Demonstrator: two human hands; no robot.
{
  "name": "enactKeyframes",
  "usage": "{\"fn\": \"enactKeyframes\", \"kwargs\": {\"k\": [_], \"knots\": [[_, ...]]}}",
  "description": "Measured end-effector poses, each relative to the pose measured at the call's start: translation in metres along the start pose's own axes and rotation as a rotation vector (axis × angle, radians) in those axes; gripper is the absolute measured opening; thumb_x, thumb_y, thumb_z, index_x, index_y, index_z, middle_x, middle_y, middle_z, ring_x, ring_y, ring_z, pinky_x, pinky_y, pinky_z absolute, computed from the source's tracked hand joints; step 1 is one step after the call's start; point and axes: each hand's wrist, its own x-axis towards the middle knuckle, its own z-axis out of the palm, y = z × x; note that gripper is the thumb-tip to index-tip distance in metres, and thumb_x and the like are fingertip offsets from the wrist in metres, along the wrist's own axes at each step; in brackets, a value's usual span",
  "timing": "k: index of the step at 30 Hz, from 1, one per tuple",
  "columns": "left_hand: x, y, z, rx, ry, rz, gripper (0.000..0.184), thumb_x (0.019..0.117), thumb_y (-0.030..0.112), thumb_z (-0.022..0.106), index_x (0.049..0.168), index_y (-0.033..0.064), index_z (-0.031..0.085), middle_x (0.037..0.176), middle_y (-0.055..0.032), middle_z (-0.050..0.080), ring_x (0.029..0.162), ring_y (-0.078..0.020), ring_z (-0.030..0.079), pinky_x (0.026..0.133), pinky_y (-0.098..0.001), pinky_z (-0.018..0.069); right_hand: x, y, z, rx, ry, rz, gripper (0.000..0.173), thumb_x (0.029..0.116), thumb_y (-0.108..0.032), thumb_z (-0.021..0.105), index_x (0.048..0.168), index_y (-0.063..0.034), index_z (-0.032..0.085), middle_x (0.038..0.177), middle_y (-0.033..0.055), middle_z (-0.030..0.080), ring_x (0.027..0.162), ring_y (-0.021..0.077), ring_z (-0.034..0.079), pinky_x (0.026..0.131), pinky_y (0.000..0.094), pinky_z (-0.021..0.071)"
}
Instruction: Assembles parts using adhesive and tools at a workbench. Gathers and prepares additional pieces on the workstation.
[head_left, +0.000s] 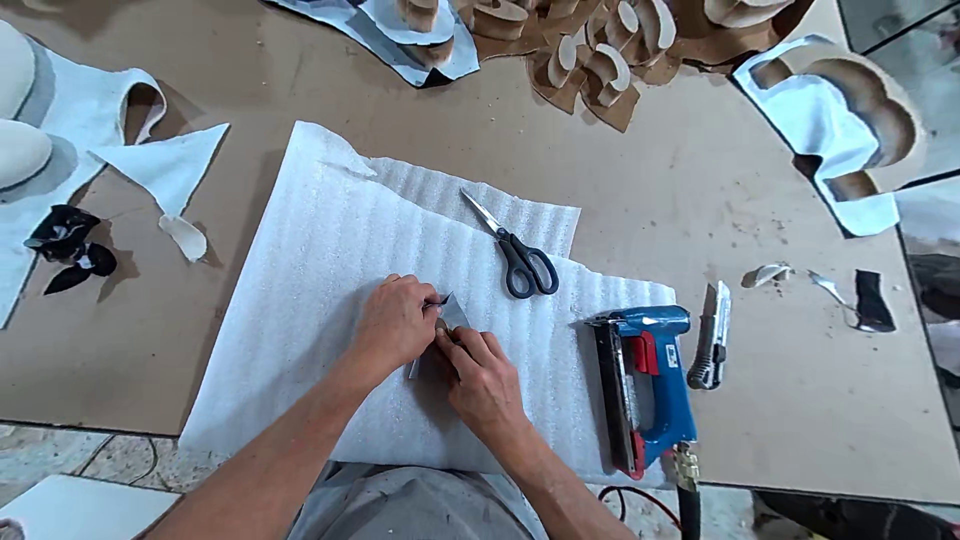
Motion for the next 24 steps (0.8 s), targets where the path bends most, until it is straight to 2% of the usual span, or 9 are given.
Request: {"fn": "enactKeyframes", "kwargs": {"k": [4, 7, 10, 12, 16, 18, 20, 22, 24], "knots": [[-0.001, -0.002, 0.004, 0.018, 0.024, 0.019, 0.016, 0.0981, 0.024, 0.069, 0.103, 0.0137, 0.079, 0.092, -0.0056, 0.071, 0.095, -0.0259, 0.066, 0.082, -0.0467, 0.0536, -0.001, 0.005, -0.001, 0.010, -0.027, -0.023, 0.025, 0.0963, -0.017, 0.064, 0.117, -0.0186, 0.078, 0.111, 0.0038, 0.070, 0.094, 0.0203, 0.067, 0.074, 0.0318, 0.0579], [-0.006, -0.009, 0.016, -0.050, 0.135, 0.149, 0.012, 0.0962, 0.018, 0.069, 0.094, 0.0113, 0.079, 0.087, -0.0030, 0.070, 0.089, -0.0213, 0.065, 0.079, -0.0407, 0.0541, -0.001, 0.007, 0.000, 0.041, -0.043, -0.017, 0.026, 0.0957, -0.015, 0.064, 0.117, -0.0193, 0.078, 0.112, 0.0044, 0.069, 0.095, 0.0212, 0.066, 0.075, 0.0329, 0.0578], [-0.018, -0.012, 0.034, -0.065, 0.257, 0.229, 0.013, 0.0956, 0.017, 0.067, 0.093, 0.0111, 0.078, 0.089, -0.0012, 0.070, 0.090, -0.0190, 0.065, 0.080, -0.0355, 0.0551, -0.002, 0.011, 0.001, 0.072, -0.036, -0.011, 0.023, 0.0956, -0.014, 0.065, 0.113, -0.0197, 0.079, 0.112, 0.0043, 0.069, 0.097, 0.0218, 0.065, 0.078, 0.0340, 0.0574], [-0.028, -0.014, 0.043, -0.031, 0.301, 0.236, 0.019, 0.0989, 0.021, 0.062, 0.099, 0.0120, 0.079, 0.097, -0.0015, 0.070, 0.095, -0.0195, 0.065, 0.084, -0.0353, 0.0552, -0.004, 0.013, 0.005, 0.081, -0.013, -0.013, 0.021, 0.0962, -0.014, 0.064, 0.110, -0.0198, 0.079, 0.113, 0.0039, 0.069, 0.098, 0.0220, 0.065, 0.079, 0.0345, 0.0572], [-0.055, -0.012, 0.055, 0.066, 0.236, 0.168, 0.045, 0.1025, 0.035, 0.040, 0.132, 0.0216, 0.071, 0.121, -0.0012, 0.063, 0.110, -0.0200, 0.059, 0.088, -0.0445, 0.0477, -0.001, 0.015, 0.008, 0.119, 0.055, 0.001, 0.018, 0.0939, -0.014, 0.065, 0.100, -0.0189, 0.081, 0.108, 0.0008, 0.073, 0.096, 0.0187, 0.068, 0.080, 0.0329, 0.0579], [-0.061, -0.012, 0.065, 0.099, 0.289, 0.141, 0.048, 0.1000, 0.039, 0.041, 0.137, 0.0254, 0.068, 0.121, -0.0033, 0.063, 0.109, -0.0216, 0.058, 0.088, -0.0471, 0.0449, 0.000, 0.018, 0.003, 0.187, 0.042, 0.005, 0.018, 0.0937, -0.015, 0.066, 0.101, -0.0183, 0.082, 0.109, -0.0006, 0.074, 0.097, 0.0162, 0.068, 0.082, 0.0319, 0.0585], [-0.063, -0.013, 0.074, 0.130, 0.369, 0.126, 0.047, 0.1020, 0.050, 0.046, 0.136, 0.0274, 0.068, 0.116, -0.0048, 0.063, 0.106, -0.0227, 0.058, 0.088, -0.0478, 0.0437, -0.004, 0.029, -0.032, 0.239, -0.012, 0.071, 0.019, 0.0947, -0.018, 0.066, 0.107, -0.0184, 0.081, 0.116, -0.0025, 0.073, 0.107, 0.0120, 0.069, 0.089, 0.0316, 0.0603], [-0.060, -0.016, 0.083, 0.155, 0.473, 0.136, 0.044, 0.1030, 0.052, 0.051, 0.134, 0.0285, 0.071, 0.107, -0.0060, 0.065, 0.098, -0.0235, 0.061, 0.085, -0.0474, 0.0451, -0.017, 0.055, -0.092, 0.082, 0.098, 0.176, 0.021, 0.0934, -0.018, 0.067, 0.109, -0.0105, 0.079, 0.115, 0.0067, 0.073, 0.107, 0.0191, 0.071, 0.086, 0.0384, 0.0623], [-0.061, -0.016, 0.089, 0.169, 0.513, 0.137, 0.039, 0.1037, 0.048, 0.053, 0.132, 0.0282, 0.072, 0.103, -0.0066, 0.065, 0.094, -0.0242, 0.061, 0.083, -0.0471, 0.0451, -0.041, 0.089, -0.152, -0.175, 0.148, 0.368, 0.033, 0.0937, -0.020, 0.066, 0.120, -0.0005, 0.072, 0.121, 0.0244, 0.068, 0.109, 0.0387, 0.068, 0.086, 0.0544, 0.0579]]}}
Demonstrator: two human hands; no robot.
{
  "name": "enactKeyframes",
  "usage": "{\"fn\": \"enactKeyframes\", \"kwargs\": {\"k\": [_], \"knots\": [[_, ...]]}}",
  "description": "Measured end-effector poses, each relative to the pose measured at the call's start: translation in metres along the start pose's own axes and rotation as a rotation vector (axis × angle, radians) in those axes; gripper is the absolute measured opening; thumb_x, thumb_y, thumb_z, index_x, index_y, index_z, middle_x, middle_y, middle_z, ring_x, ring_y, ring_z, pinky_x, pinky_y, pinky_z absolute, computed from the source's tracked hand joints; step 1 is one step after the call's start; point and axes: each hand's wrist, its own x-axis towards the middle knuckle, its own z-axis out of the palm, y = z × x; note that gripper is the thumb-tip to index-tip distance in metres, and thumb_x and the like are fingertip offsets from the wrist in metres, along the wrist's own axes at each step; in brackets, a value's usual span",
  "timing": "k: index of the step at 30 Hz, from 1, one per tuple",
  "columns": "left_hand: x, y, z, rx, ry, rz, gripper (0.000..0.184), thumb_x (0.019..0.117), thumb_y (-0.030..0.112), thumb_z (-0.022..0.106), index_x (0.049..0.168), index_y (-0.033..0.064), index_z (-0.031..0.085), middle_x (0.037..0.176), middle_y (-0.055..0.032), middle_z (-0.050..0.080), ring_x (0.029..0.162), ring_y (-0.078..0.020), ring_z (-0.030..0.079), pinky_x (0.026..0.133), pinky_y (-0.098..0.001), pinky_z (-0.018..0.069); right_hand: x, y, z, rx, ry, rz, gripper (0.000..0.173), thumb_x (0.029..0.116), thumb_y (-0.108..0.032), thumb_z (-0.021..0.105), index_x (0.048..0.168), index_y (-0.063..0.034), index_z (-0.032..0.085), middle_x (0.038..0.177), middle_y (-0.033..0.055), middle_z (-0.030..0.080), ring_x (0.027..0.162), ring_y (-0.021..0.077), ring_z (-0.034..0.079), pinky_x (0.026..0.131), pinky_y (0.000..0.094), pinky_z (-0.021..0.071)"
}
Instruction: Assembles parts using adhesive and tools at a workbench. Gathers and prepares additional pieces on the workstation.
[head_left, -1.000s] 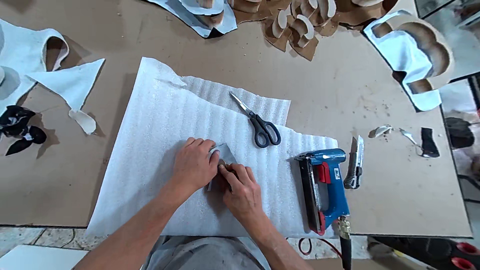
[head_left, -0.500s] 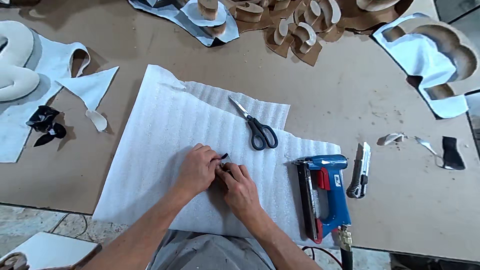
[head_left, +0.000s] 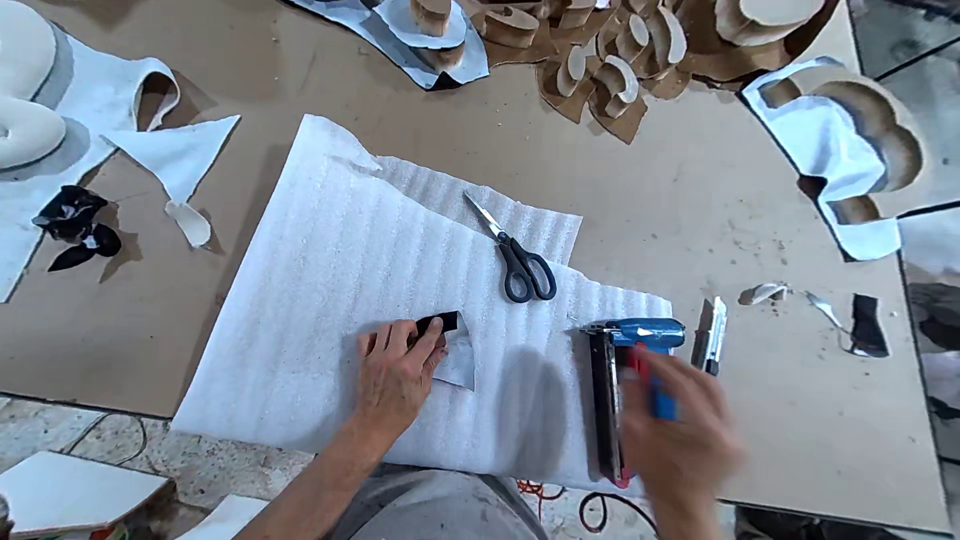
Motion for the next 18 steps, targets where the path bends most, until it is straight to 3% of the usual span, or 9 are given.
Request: {"fn": "enactKeyframes", "kwargs": {"k": [2, 4, 5, 8, 10, 11, 14, 16, 18], "knots": [[0.001, 0.002, 0.001, 0.012, 0.009, 0.013, 0.036, 0.1041, 0.041, 0.054, 0.132, 0.0257, 0.072, 0.101, -0.0065, 0.065, 0.093, -0.0249, 0.061, 0.081, -0.0466, 0.0457, -0.008, 0.043, -0.030, -0.091, -0.158, 0.253, 0.060, 0.0922, -0.030, 0.066, 0.142, 0.0028, 0.056, 0.136, 0.0369, 0.053, 0.123, 0.0551, 0.054, 0.096, 0.0703, 0.0452], [-0.001, 0.004, 0.002, 0.015, 0.010, 0.022, 0.035, 0.1042, 0.037, 0.054, 0.131, 0.0241, 0.072, 0.100, -0.0062, 0.067, 0.093, -0.0253, 0.062, 0.081, -0.0460, 0.0463, -0.020, 0.087, -0.029, -0.062, -0.378, 0.406, 0.078, 0.0882, -0.042, 0.065, 0.150, 0.0015, 0.046, 0.135, 0.0327, 0.056, 0.116, 0.0479, 0.061, 0.092, 0.0661, 0.0505], [-0.001, 0.004, 0.002, 0.020, 0.007, 0.024, 0.034, 0.1043, 0.035, 0.054, 0.131, 0.0234, 0.072, 0.100, -0.0060, 0.067, 0.093, -0.0251, 0.062, 0.081, -0.0456, 0.0464, -0.024, 0.101, -0.022, -0.031, -0.446, 0.463, 0.080, 0.0853, -0.040, 0.066, 0.151, 0.0002, 0.045, 0.134, 0.0300, 0.058, 0.115, 0.0446, 0.062, 0.093, 0.0649, 0.0508], [-0.004, 0.006, 0.005, 0.029, 0.018, 0.021, 0.034, 0.1035, 0.027, 0.054, 0.132, 0.0220, 0.071, 0.094, -0.0050, 0.066, 0.087, -0.0236, 0.061, 0.078, -0.0436, 0.0455, -0.012, 0.110, -0.014, 0.031, -0.491, 0.545, 0.068, 0.0750, -0.018, 0.079, 0.136, 0.0027, 0.057, 0.118, 0.0242, 0.067, 0.106, 0.0380, 0.067, 0.090, 0.0613, 0.0529], [-0.007, 0.008, 0.006, 0.021, 0.026, 0.017, 0.034, 0.1016, 0.022, 0.056, 0.132, 0.0208, 0.071, 0.091, -0.0045, 0.064, 0.082, -0.0229, 0.060, 0.075, -0.0425, 0.0452, -0.001, 0.103, -0.024, 0.195, -0.509, 0.685, 0.067, 0.0630, -0.008, 0.082, 0.125, 0.0030, 0.059, 0.101, 0.0159, 0.071, 0.088, 0.0262, 0.071, 0.075, 0.0492, 0.0598], [-0.007, 0.009, 0.007, 0.012, 0.032, 0.011, 0.033, 0.1011, 0.021, 0.057, 0.131, 0.0203, 0.072, 0.090, -0.0044, 0.064, 0.081, -0.0226, 0.060, 0.075, -0.0422, 0.0450, 0.007, 0.094, -0.033, 0.284, -0.542, 0.732, 0.063, 0.0624, -0.004, 0.079, 0.121, 0.0033, 0.058, 0.095, 0.0135, 0.071, 0.081, 0.0241, 0.071, 0.070, 0.0465, 0.0611], [-0.007, 0.012, 0.009, 0.007, 0.063, 0.002, 0.032, 0.0983, 0.015, 0.059, 0.126, 0.0195, 0.073, 0.090, -0.0033, 0.066, 0.078, -0.0212, 0.060, 0.074, -0.0410, 0.0442, 0.035, 0.052, -0.061, 0.527, -0.720, 0.821, 0.031, 0.0771, 0.004, 0.056, 0.107, -0.0009, 0.054, 0.081, 0.0077, 0.073, 0.064, 0.0206, 0.070, 0.061, 0.0391, 0.0609], [-0.007, 0.014, 0.009, 0.007, 0.081, 0.008, 0.032, 0.0963, 0.011, 0.060, 0.124, 0.0188, 0.074, 0.091, -0.0030, 0.066, 0.078, -0.0209, 0.059, 0.073, -0.0403, 0.0435, 0.058, 0.024, -0.073, 0.512, -0.815, 0.852, 0.017, 0.0870, -0.006, 0.047, 0.104, -0.0069, 0.051, 0.068, 0.0010, 0.065, 0.055, 0.0163, 0.064, 0.054, 0.0350, 0.0581], [-0.008, 0.014, 0.008, -0.011, 0.096, 0.014, 0.033, 0.0941, 0.007, 0.061, 0.122, 0.0171, 0.074, 0.092, -0.0035, 0.066, 0.079, -0.0214, 0.059, 0.074, -0.0407, 0.0433, 0.081, 0.000, -0.077, 0.461, -0.932, 0.769, 0.016, 0.0968, -0.017, 0.047, 0.105, -0.0089, 0.057, 0.065, -0.0022, 0.063, 0.053, 0.0138, 0.063, 0.054, 0.0334, 0.0580]]}}
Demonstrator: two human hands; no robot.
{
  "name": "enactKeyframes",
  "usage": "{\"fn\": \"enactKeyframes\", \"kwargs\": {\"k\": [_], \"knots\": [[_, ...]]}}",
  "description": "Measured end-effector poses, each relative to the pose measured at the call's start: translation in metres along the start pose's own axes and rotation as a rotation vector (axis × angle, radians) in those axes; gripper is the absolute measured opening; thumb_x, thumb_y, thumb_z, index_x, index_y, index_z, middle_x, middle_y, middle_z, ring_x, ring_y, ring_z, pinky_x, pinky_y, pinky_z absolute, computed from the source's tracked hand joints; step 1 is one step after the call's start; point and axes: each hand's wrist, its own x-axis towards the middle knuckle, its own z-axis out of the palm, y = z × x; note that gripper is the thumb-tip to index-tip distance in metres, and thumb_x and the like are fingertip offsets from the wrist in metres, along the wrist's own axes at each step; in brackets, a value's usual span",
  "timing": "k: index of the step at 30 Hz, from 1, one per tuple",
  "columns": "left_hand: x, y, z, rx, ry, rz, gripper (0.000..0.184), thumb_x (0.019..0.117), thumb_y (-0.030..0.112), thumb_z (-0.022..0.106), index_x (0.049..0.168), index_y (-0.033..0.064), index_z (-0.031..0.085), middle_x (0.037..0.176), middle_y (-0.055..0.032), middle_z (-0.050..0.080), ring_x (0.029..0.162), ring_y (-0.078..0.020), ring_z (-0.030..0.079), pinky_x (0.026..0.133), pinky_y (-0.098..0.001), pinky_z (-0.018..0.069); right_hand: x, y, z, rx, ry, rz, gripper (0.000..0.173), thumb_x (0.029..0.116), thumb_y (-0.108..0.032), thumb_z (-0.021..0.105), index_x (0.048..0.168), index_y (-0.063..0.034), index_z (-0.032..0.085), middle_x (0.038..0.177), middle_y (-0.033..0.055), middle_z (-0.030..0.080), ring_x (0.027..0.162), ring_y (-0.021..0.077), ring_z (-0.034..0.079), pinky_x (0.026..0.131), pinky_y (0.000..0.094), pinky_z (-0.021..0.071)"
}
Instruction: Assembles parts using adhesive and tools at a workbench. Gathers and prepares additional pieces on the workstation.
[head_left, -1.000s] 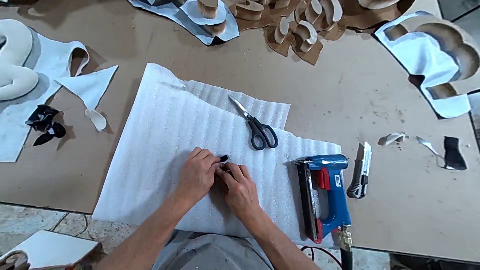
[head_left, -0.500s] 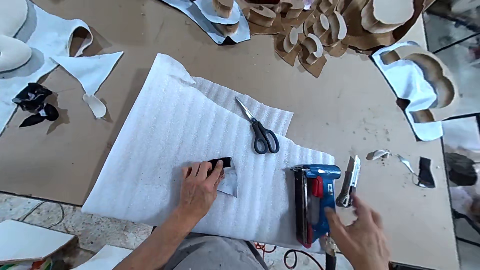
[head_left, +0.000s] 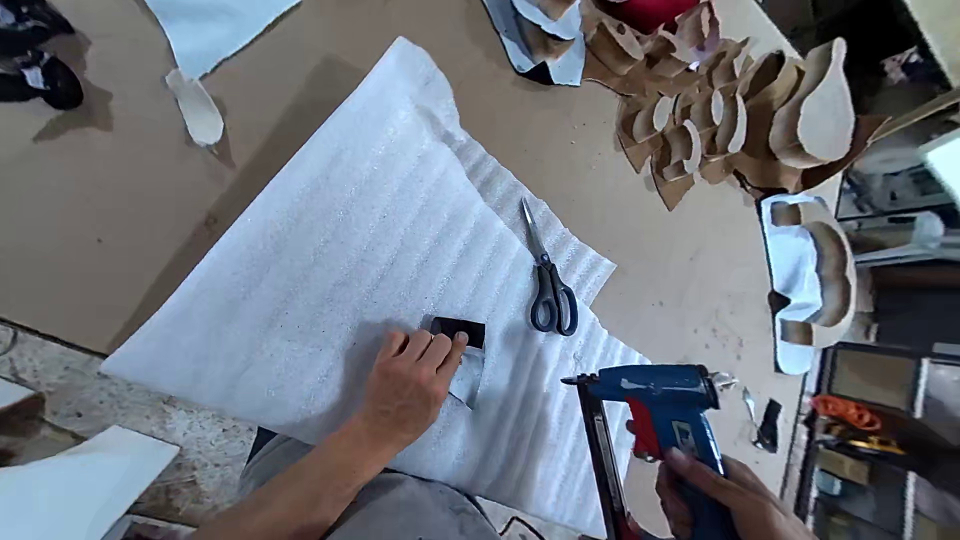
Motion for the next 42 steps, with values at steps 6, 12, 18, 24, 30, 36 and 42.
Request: {"fn": "enactKeyframes", "kwargs": {"k": [6, 12, 18, 24, 30, 36, 42], "knots": [[-0.003, 0.001, 0.000, -0.075, 0.043, 0.008, 0.032, 0.0926, 0.007, 0.058, 0.118, 0.0146, 0.076, 0.097, -0.0034, 0.070, 0.081, -0.0226, 0.060, 0.075, -0.0419, 0.0448, 0.012, -0.097, 0.039, -0.657, -0.138, -0.517, 0.041, 0.0878, -0.041, 0.073, 0.112, -0.0089, 0.066, 0.093, -0.0066, 0.072, 0.082, 0.0002, 0.069, 0.075, 0.0274, 0.0608], [-0.004, 0.000, -0.001, -0.079, 0.052, 0.012, 0.029, 0.0956, 0.009, 0.055, 0.114, 0.0151, 0.077, 0.097, -0.0009, 0.069, 0.081, -0.0203, 0.059, 0.075, -0.0394, 0.0440, 0.061, -0.103, 0.077, -1.052, -0.046, -0.949, 0.026, 0.0821, -0.049, 0.066, 0.089, -0.0248, 0.070, 0.065, -0.0122, 0.063, 0.059, -0.0029, 0.062, 0.049, 0.0261, 0.0506], [-0.004, 0.001, -0.001, -0.099, 0.080, 0.001, 0.024, 0.0950, 0.008, 0.056, 0.102, 0.0141, 0.078, 0.092, -0.0006, 0.069, 0.081, -0.0195, 0.060, 0.075, -0.0386, 0.0448, 0.070, -0.097, 0.079, -1.002, -0.133, -0.943, 0.025, 0.0828, -0.047, 0.066, 0.095, -0.0261, 0.072, 0.068, -0.0138, 0.065, 0.062, -0.0063, 0.062, 0.053, 0.0220, 0.0518], [-0.003, 0.000, -0.002, -0.122, 0.064, -0.027, 0.024, 0.0955, 0.010, 0.057, 0.105, 0.0156, 0.078, 0.091, -0.0005, 0.068, 0.080, -0.0194, 0.059, 0.073, -0.0384, 0.0431, 0.074, -0.101, 0.083, -1.038, -0.136, -0.932, 0.022, 0.0813, -0.046, 0.065, 0.091, -0.0269, 0.071, 0.065, -0.0148, 0.062, 0.059, -0.0062, 0.060, 0.049, 0.0218, 0.0490], [-0.004, -0.004, 0.000, -0.120, 0.044, -0.068, 0.026, 0.0939, 0.013, 0.059, 0.110, 0.0200, 0.078, 0.087, -0.0010, 0.065, 0.081, -0.0205, 0.059, 0.071, -0.0382, 0.0426, 0.073, -0.106, 0.088, -1.072, -0.088, -0.867, 0.020, 0.0777, -0.046, 0.065, 0.082, -0.0272, 0.069, 0.060, -0.0140, 0.059, 0.055, -0.0018, 0.059, 0.046, 0.0282, 0.0470], [-0.005, -0.003, -0.002, -0.054, 0.053, -0.032, 0.025, 0.0956, 0.019, 0.062, 0.115, 0.0231, 0.077, 0.101, -0.0030, 0.068, 0.092, -0.0241, 0.062, 0.077, -0.0437, 0.0466, -0.006, -0.064, 0.025, -0.748, 0.121, -0.621, 0.051, 0.0942, -0.044, 0.066, 0.113, 0.0040, 0.065, 0.087, 0.0097, 0.071, 0.074, 0.0130, 0.069, 0.067, 0.0396, 0.0591], [-0.004, -0.003, 0.001, 0.085, 0.069, 0.085, 0.023, 0.0974, 0.015, 0.060, 0.110, 0.0220, 0.078, 0.136, 0.0079, 0.068, 0.125, -0.0190, 0.060, 0.095, -0.0467, 0.0417, 0.001, 0.051, 0.023, -0.590, 0.420, -0.458, 0.079, 0.0939, -0.024, 0.060, 0.159, 0.0056, 0.027, 0.140, 0.0300, 0.057, 0.120, 0.0393, 0.064, 0.100, 0.0586, 0.0499]]}}
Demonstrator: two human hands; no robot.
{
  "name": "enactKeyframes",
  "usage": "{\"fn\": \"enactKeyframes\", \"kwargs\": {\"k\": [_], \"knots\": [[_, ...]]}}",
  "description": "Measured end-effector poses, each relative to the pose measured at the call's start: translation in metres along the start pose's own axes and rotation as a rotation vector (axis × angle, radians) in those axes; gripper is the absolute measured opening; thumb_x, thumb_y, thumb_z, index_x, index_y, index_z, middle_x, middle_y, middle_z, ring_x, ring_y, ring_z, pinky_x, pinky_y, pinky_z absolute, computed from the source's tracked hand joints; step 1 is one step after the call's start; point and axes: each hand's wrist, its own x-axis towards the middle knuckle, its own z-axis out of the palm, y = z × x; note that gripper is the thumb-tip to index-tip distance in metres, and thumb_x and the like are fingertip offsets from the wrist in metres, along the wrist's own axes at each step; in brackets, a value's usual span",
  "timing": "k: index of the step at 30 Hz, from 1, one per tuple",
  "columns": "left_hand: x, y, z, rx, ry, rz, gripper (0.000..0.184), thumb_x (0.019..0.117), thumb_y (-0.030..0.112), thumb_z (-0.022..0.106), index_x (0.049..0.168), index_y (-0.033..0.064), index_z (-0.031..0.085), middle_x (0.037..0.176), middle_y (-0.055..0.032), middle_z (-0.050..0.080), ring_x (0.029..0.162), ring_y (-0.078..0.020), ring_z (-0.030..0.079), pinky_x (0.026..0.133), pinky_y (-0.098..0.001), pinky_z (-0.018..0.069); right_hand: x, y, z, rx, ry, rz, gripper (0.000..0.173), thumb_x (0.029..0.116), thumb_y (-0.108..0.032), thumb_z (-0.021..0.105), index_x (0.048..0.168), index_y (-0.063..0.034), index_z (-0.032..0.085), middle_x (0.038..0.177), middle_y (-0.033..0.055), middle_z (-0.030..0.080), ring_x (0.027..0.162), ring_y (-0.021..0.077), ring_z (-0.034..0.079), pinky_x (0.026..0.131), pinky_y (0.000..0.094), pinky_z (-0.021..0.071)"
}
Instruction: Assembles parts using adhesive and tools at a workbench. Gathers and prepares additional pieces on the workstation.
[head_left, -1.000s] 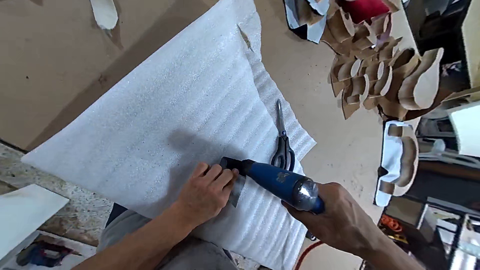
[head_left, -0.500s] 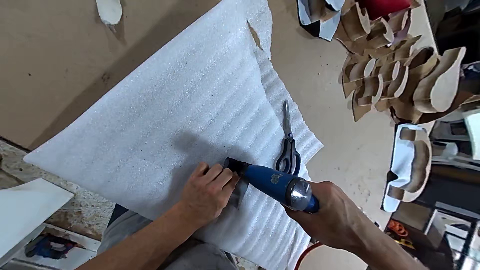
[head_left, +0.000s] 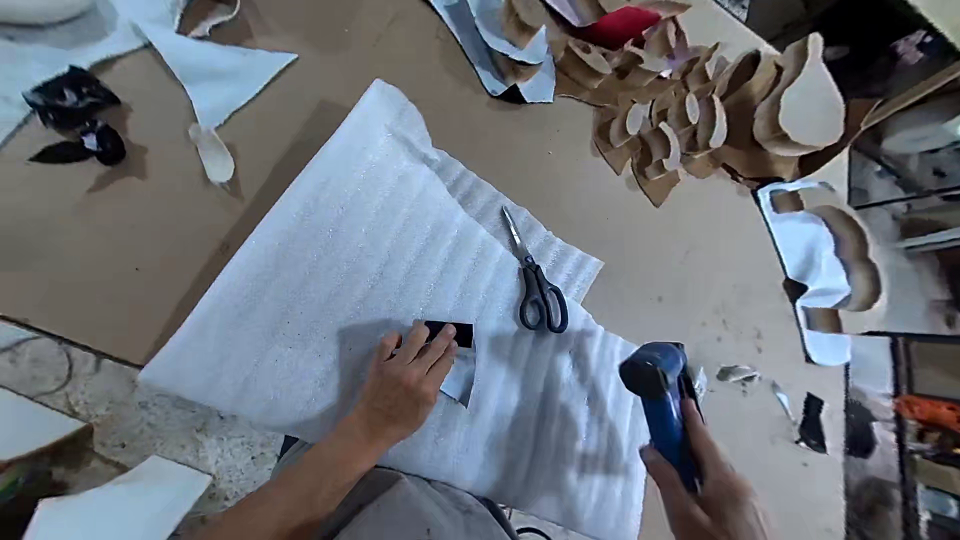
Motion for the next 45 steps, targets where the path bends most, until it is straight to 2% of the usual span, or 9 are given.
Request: {"fn": "enactKeyframes", "kwargs": {"k": [4, 6, 9, 13, 17, 22, 32, 39, 45], "knots": [[0.010, -0.008, -0.005, -0.060, -0.013, 0.036, 0.020, 0.0990, 0.022, 0.061, 0.103, 0.0248, 0.081, 0.126, 0.0098, 0.072, 0.118, -0.0154, 0.061, 0.102, -0.0478, 0.0365, 0.010, 0.034, 0.046, -0.148, 0.150, 0.033, 0.070, 0.0911, -0.029, 0.069, 0.152, -0.0009, 0.047, 0.125, 0.0327, 0.064, 0.108, 0.0538, 0.064, 0.086, 0.0738, 0.0482], [0.014, -0.009, -0.008, -0.060, -0.033, 0.052, 0.019, 0.0993, 0.025, 0.062, 0.102, 0.0258, 0.081, 0.123, 0.0088, 0.072, 0.117, -0.0164, 0.061, 0.103, -0.0491, 0.0360, 0.014, 0.020, 0.040, -0.161, 0.179, -0.092, 0.048, 0.0926, -0.029, 0.069, 0.131, -0.0005, 0.067, 0.128, 0.0341, 0.060, 0.116, 0.0569, 0.058, 0.090, 0.0739, 0.0467], [0.012, -0.009, -0.007, -0.072, -0.038, 0.036, 0.019, 0.0993, 0.027, 0.063, 0.105, 0.0261, 0.080, 0.114, 0.0013, 0.071, 0.118, -0.0219, 0.060, 0.101, -0.0525, 0.0401, 0.038, -0.042, 0.055, 0.059, 0.273, -0.406, 0.025, 0.0948, -0.027, 0.065, 0.110, -0.0129, 0.079, 0.117, 0.0143, 0.070, 0.108, 0.0321, 0.068, 0.086, 0.0521, 0.0578], [0.006, -0.008, 0.001, -0.106, 0.007, 0.036, 0.017, 0.0963, 0.020, 0.064, 0.096, 0.0185, 0.081, 0.101, -0.0039, 0.072, 0.104, -0.0232, 0.067, 0.089, -0.0453, 0.0530, 0.101, -0.122, 0.118, 0.344, 0.036, -0.728, 0.018, 0.0951, -0.019, 0.069, 0.110, -0.0178, 0.080, 0.107, 0.0026, 0.071, 0.101, 0.0162, 0.068, 0.087, 0.0398, 0.0591], [0.006, -0.006, -0.001, -0.123, 0.047, 0.010, 0.016, 0.0937, 0.017, 0.064, 0.087, 0.0157, 0.079, 0.101, -0.0031, 0.073, 0.101, -0.0202, 0.067, 0.087, -0.0403, 0.0545, 0.131, -0.144, 0.131, 0.288, -0.303, -0.606, 0.017, 0.0951, -0.023, 0.072, 0.110, -0.0220, 0.080, 0.102, 0.0032, 0.070, 0.091, 0.0163, 0.067, 0.080, 0.0404, 0.0572], [-0.018, -0.004, -0.042, -0.107, -0.064, -0.048, 0.031, 0.0974, 0.043, 0.059, 0.089, 0.0188, 0.077, 0.100, -0.0025, 0.073, 0.098, -0.0212, 0.067, 0.088, -0.0452, 0.0513, 0.128, -0.150, 0.129, 0.220, -0.336, -0.544, 0.017, 0.0951, -0.022, 0.070, 0.110, -0.0187, 0.078, 0.105, 0.0051, 0.068, 0.093, 0.0197, 0.067, 0.081, 0.0438, 0.0575], [-0.010, 0.001, -0.023, 0.064, -0.016, 0.074, 0.036, 0.0989, 0.027, 0.058, 0.134, 0.0228, 0.067, 0.124, -0.0082, 0.067, 0.109, -0.0278, 0.064, 0.085, -0.0451, 0.0496, 0.129, -0.151, 0.128, 0.190, -0.345, -0.536, 0.018, 0.0951, -0.022, 0.071, 0.111, -0.0157, 0.075, 0.104, 0.0064, 0.067, 0.093, 0.0206, 0.067, 0.083, 0.0441, 0.0569], [0.017, -0.016, -0.011, -0.112, -0.002, 0.112, 0.019, 0.0975, 0.023, 0.062, 0.088, 0.0178, 0.077, 0.096, 0.0023, 0.073, 0.105, -0.0180, 0.065, 0.100, -0.0468, 0.0437, 0.125, -0.150, 0.129, 0.227, -0.341, -0.501, 0.015, 0.0955, -0.021, 0.070, 0.108, -0.0137, 0.075, 0.104, 0.0047, 0.067, 0.092, 0.0187, 0.066, 0.083, 0.0417, 0.0570], [0.035, -0.020, -0.010, -0.427, -0.194, -0.158, 0.015, 0.0898, 0.016, 0.065, 0.077, 0.0151, 0.073, 0.137, -0.0009, 0.064, 0.133, -0.0214, 0.055, 0.110, -0.0534, 0.0434, 0.128, -0.152, 0.128, 0.245, -0.348, -0.488, 0.009, 0.0910, -0.012, 0.072, 0.099, -0.0084, 0.075, 0.097, 0.0066, 0.068, 0.088, 0.0216, 0.067, 0.079, 0.0454, 0.0577]]}}
